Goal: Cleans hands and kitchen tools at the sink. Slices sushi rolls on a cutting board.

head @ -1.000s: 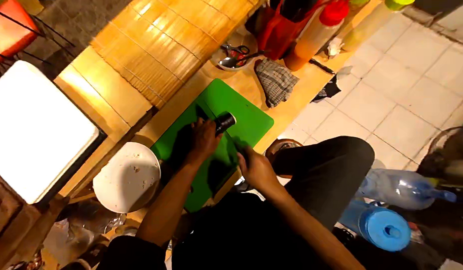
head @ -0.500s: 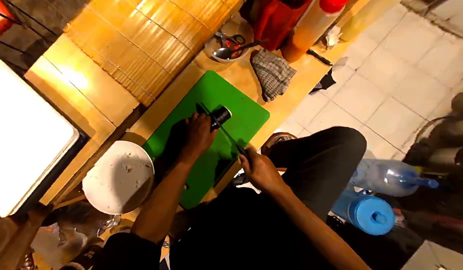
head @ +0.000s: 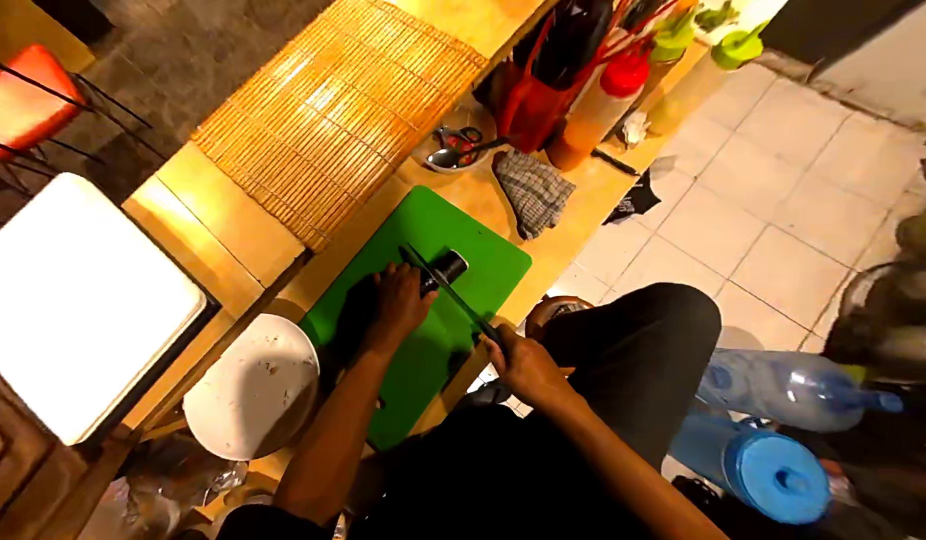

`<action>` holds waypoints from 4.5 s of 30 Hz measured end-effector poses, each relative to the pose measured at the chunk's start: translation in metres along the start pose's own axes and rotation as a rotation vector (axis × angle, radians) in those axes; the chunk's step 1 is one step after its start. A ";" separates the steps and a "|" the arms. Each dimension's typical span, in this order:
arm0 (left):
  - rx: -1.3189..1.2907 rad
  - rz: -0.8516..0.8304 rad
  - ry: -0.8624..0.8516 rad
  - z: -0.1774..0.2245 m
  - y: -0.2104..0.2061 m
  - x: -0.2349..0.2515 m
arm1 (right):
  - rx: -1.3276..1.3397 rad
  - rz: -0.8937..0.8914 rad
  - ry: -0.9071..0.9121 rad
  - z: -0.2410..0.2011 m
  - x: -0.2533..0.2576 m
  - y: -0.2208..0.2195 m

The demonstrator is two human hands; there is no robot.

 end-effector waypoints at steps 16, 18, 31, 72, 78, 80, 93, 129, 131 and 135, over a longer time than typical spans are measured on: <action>-0.178 0.221 0.093 0.033 0.043 -0.024 | 0.611 0.808 0.062 0.101 -0.088 0.038; -0.238 0.223 -0.038 0.089 0.023 -0.008 | 0.622 0.837 0.025 0.113 -0.090 0.041; -0.168 0.164 -0.082 0.203 -0.046 0.155 | 0.532 0.997 -0.077 0.146 -0.118 0.050; -0.682 0.268 0.283 0.154 -0.045 0.076 | 0.483 0.732 -0.202 0.145 0.008 0.073; -0.399 0.581 -0.172 0.188 -0.004 0.044 | 0.569 0.953 -0.231 0.167 -0.028 0.087; -0.225 0.491 -0.342 0.220 -0.013 0.059 | 0.563 0.945 -0.246 0.167 -0.028 0.085; -0.616 0.346 0.114 0.177 -0.034 0.116 | 0.506 0.856 -0.229 0.167 -0.026 0.072; -0.096 0.029 -0.605 0.209 -0.093 0.091 | -0.016 0.701 -0.151 0.141 -0.064 0.059; -0.116 -0.006 -0.583 0.208 -0.093 0.092 | -0.046 0.746 -0.150 0.138 -0.093 0.061; -0.166 -0.130 -0.533 0.211 -0.079 0.085 | 0.075 0.763 -0.236 0.138 -0.150 0.063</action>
Point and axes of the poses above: each hand's wrist, its own x-axis towards the middle knuckle, its own y-axis out of the back of the hand, z = x × y, the point moved 8 cm from there along x, towards the middle knuckle, and after that the axes turned 8 degrees about z, right-handed, at the moved point
